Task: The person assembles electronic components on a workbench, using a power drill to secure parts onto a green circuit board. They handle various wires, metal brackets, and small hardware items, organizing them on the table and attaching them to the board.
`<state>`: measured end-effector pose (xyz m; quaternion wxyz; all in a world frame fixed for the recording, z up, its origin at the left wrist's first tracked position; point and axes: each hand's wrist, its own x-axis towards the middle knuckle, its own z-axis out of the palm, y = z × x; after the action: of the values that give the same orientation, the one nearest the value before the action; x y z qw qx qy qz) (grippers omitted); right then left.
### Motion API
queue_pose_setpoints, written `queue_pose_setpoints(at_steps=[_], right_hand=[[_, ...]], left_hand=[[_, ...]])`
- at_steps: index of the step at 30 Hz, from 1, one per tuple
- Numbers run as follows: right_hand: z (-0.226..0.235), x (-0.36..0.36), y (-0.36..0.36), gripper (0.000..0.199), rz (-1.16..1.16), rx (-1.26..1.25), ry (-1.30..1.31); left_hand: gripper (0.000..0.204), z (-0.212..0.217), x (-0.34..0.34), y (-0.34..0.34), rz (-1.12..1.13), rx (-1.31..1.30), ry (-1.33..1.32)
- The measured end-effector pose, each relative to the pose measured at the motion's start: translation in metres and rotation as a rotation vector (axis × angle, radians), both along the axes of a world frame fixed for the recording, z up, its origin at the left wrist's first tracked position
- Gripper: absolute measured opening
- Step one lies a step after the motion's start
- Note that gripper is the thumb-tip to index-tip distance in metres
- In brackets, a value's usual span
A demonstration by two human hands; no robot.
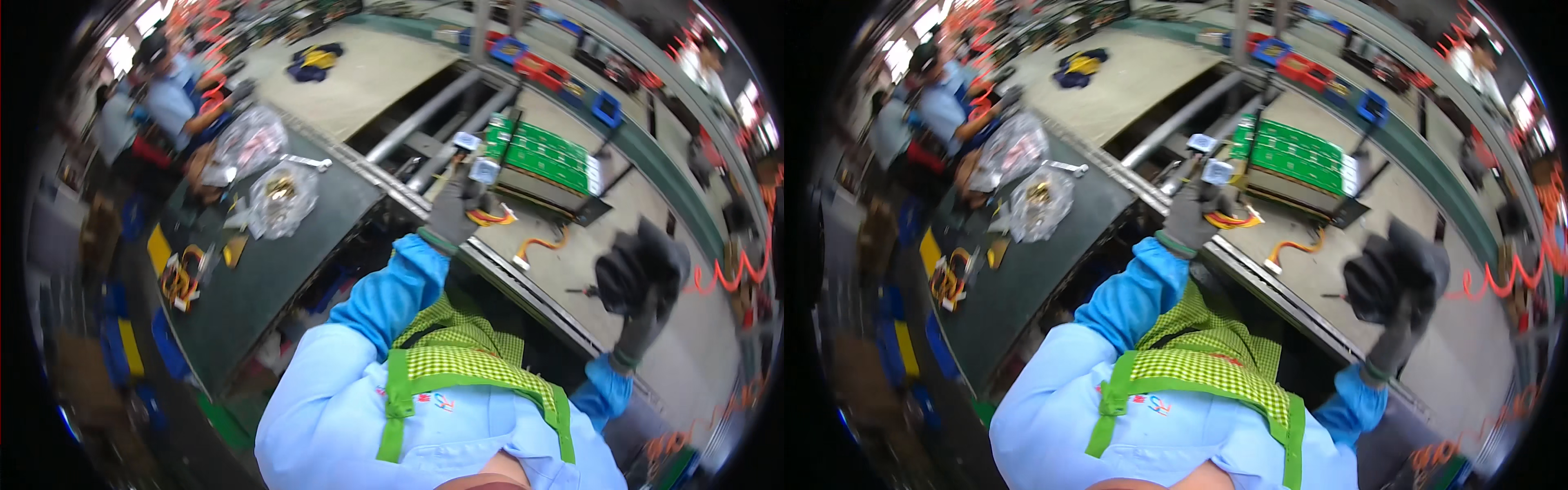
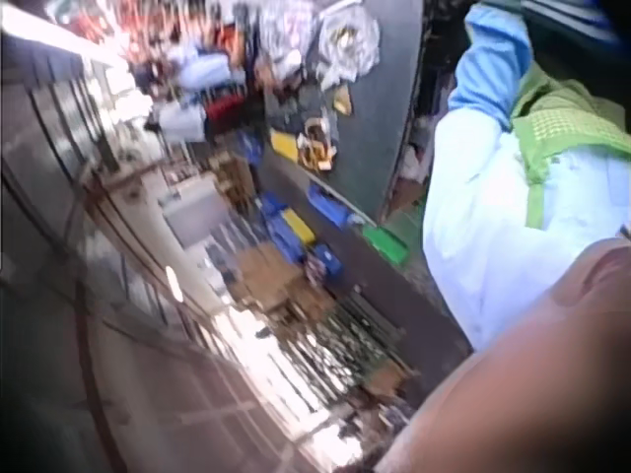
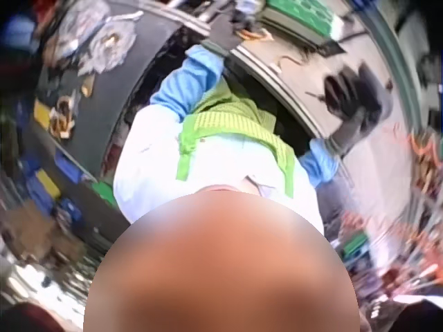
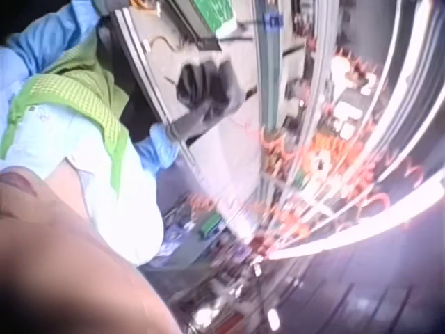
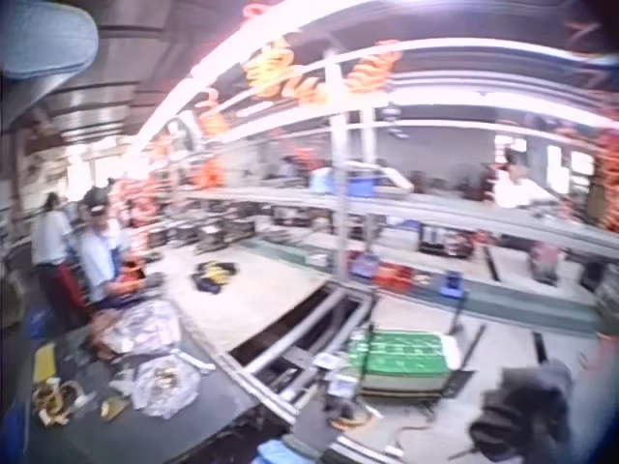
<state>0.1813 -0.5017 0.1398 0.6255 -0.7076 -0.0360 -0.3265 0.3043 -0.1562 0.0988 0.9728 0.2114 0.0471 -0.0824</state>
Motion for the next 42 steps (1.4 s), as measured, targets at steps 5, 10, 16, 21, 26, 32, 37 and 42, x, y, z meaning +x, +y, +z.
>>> queue_pose_setpoints(at_steps=[5, 10, 16, 21, 26, 32, 37, 42], right_hand=[[0.026, 0.017, 0.079, 0.036, 0.135, 0.270, 0.161], [0.012, 0.050, 0.122, 0.034, 0.239, 0.266, 0.048], [0.003, 0.062, 0.172, 0.050, 0.327, -0.199, -0.054], [-0.025, 0.073, 0.160, 0.033, 0.156, -0.316, -0.186], [-0.019, 0.073, 0.153, 0.039, 0.234, -0.293, -0.109], [-0.032, 0.069, 0.152, 0.054, 0.224, -0.217, -0.026], [-0.048, 0.075, 0.149, 0.059, 0.259, -0.152, -0.050], [-0.055, 0.090, 0.134, 0.054, 0.138, -0.326, -0.154]], left_hand=[[0.040, -0.021, 0.013, -0.011, -0.152, -0.035, -0.195], [0.031, -0.008, 0.004, -0.028, -0.369, -0.150, -0.303], [0.033, -0.022, -0.013, -0.073, 0.185, 0.582, -0.535], [0.039, 0.005, -0.049, -0.059, 0.011, 0.505, -0.283], [0.045, 0.002, -0.052, -0.061, 0.082, 0.527, -0.394], [0.051, -0.012, -0.044, -0.062, 0.043, 0.548, -0.437], [0.049, -0.019, -0.041, -0.062, 0.001, 0.361, -0.407], [0.045, 0.006, -0.050, -0.052, -0.077, 0.478, -0.425]])
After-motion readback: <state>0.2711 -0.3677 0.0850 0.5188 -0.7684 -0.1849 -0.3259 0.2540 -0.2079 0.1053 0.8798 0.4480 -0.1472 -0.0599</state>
